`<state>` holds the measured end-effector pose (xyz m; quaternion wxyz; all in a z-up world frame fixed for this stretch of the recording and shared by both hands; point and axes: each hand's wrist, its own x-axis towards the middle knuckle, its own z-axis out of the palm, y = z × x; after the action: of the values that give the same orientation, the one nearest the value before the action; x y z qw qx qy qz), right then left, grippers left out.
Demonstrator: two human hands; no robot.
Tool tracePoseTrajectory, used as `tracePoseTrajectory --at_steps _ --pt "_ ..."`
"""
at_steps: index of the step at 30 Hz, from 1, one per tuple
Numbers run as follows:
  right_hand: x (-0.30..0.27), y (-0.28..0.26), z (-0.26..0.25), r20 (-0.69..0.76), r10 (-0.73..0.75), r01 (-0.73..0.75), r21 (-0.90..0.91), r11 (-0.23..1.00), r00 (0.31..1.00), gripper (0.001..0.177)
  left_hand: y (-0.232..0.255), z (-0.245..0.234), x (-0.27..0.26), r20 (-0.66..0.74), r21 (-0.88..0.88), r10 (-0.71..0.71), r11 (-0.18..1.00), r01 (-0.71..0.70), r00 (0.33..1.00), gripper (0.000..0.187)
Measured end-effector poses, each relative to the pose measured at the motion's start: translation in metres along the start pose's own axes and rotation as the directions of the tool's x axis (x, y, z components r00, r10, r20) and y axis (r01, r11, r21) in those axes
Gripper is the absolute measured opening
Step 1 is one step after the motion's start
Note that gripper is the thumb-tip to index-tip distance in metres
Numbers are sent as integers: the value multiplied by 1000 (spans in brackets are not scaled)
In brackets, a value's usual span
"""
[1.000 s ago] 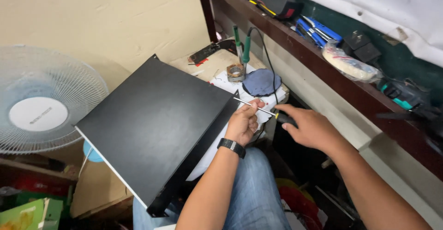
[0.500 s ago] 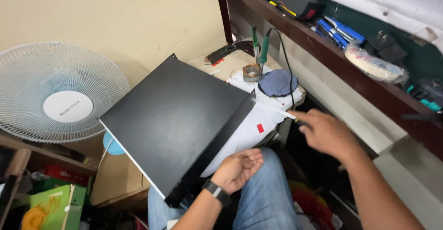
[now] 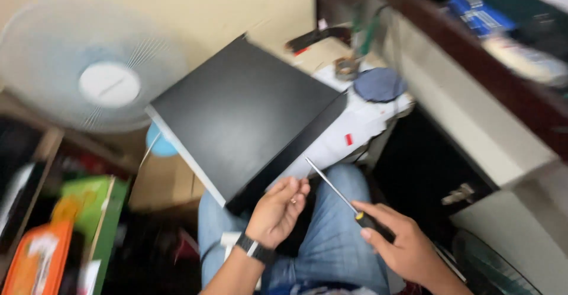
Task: The person uses a screwdriver to remove screws from the side of a black stereo receiver while sitting on the floor. They then rotate the device to show the front panel and continue to manipulate the unit.
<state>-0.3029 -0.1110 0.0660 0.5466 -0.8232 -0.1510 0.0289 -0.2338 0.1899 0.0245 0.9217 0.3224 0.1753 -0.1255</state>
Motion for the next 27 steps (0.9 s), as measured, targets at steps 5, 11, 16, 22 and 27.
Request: tracePoseTrajectory --at_steps 5,11,16,22,27 --pt "-20 -7 9 69 -219 226 -116 967 973 49 -2 -20 -25 -16 20 62 998 -62 998 12" --pt "-28 -24 30 83 -108 120 -158 980 991 51 13 -19 -63 -104 -135 103 984 -117 989 20" --pt "-32 -31 41 132 -136 157 -170 973 982 50 18 -28 -72 -134 -182 109 974 -132 985 29" --pt "-34 -25 49 174 -79 111 -180 977 982 54 23 -23 -77 -175 -248 95 959 -138 980 36" --pt "-32 -24 48 178 -142 177 -199 964 974 55 20 -24 -76 -155 -272 100 952 -140 983 34"
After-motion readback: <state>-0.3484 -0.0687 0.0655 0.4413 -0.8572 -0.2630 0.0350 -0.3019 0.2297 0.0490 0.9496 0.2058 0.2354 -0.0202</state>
